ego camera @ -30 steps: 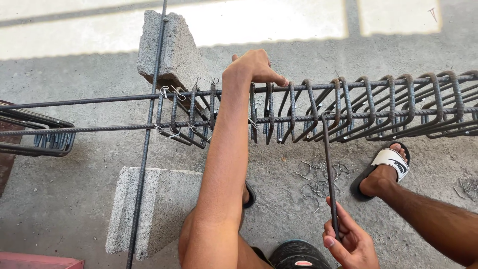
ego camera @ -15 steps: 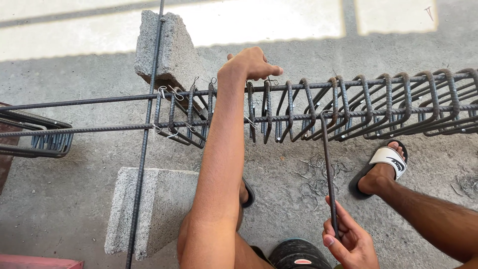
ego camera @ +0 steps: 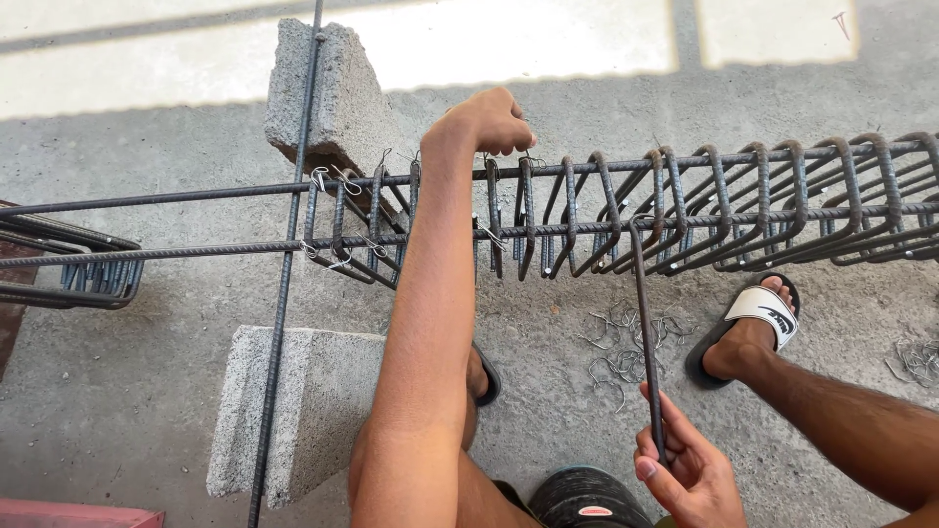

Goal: The person sits on the ground and ties a rebar cage using wire ties and a rebar tying tool. They wrap the wire around the intersections of the rebar and twist it to secure the structure.

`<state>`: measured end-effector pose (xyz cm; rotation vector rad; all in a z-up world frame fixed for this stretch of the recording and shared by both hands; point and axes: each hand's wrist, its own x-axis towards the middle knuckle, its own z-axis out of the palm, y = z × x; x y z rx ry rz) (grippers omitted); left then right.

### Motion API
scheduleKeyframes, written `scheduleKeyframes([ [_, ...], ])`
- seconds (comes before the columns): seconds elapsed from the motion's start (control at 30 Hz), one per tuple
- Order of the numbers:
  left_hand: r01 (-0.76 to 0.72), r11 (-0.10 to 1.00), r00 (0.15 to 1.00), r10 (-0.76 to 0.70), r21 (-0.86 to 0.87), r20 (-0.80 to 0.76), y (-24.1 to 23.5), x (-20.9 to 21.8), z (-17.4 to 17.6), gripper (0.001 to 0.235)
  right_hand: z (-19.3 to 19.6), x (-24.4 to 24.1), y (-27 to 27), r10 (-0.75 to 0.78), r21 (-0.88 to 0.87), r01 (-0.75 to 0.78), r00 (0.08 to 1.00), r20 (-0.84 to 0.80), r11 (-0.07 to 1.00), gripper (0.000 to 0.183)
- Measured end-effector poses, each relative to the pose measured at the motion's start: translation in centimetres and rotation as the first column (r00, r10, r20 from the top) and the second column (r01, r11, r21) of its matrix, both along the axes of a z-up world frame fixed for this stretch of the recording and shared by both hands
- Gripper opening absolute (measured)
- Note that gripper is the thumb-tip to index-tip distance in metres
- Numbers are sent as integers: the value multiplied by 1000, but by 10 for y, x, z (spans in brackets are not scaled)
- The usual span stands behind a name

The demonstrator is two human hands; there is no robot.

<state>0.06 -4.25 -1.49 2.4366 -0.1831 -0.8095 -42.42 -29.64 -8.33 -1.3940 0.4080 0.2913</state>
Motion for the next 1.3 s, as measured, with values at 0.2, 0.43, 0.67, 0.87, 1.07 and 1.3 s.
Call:
scheduleKeyframes([
  [0.2,-22,1000,946,17,10,323,2,10,-12,18,1,-4,-4,-11,14,11,1000,5,1000,80],
  [0.43,73,994,888,-30,-78,459,-12,-8,43,25,76,28,-85,134,-323,-146,989,-58,935,99],
  [0.67,469,883,698,-381,15,606,-78,-96,151,51,123,138,-168,441,-893,-93,888,126,441,99],
  [0.87,780,624,612,-778,54,142,-184,-199,149,33,121,210,-157,392,-970,-234,887,-243,-69,97],
  [1.07,873,446,487,-778,196,-397,-253,-224,-128,53,117,213,-154,360,-943,-333,883,-300,31,101],
  [1.3,1,988,976,-34,154,213,-215,-228,-360,36,101,221,-179,273,-931,-323,923,-271,169,110],
])
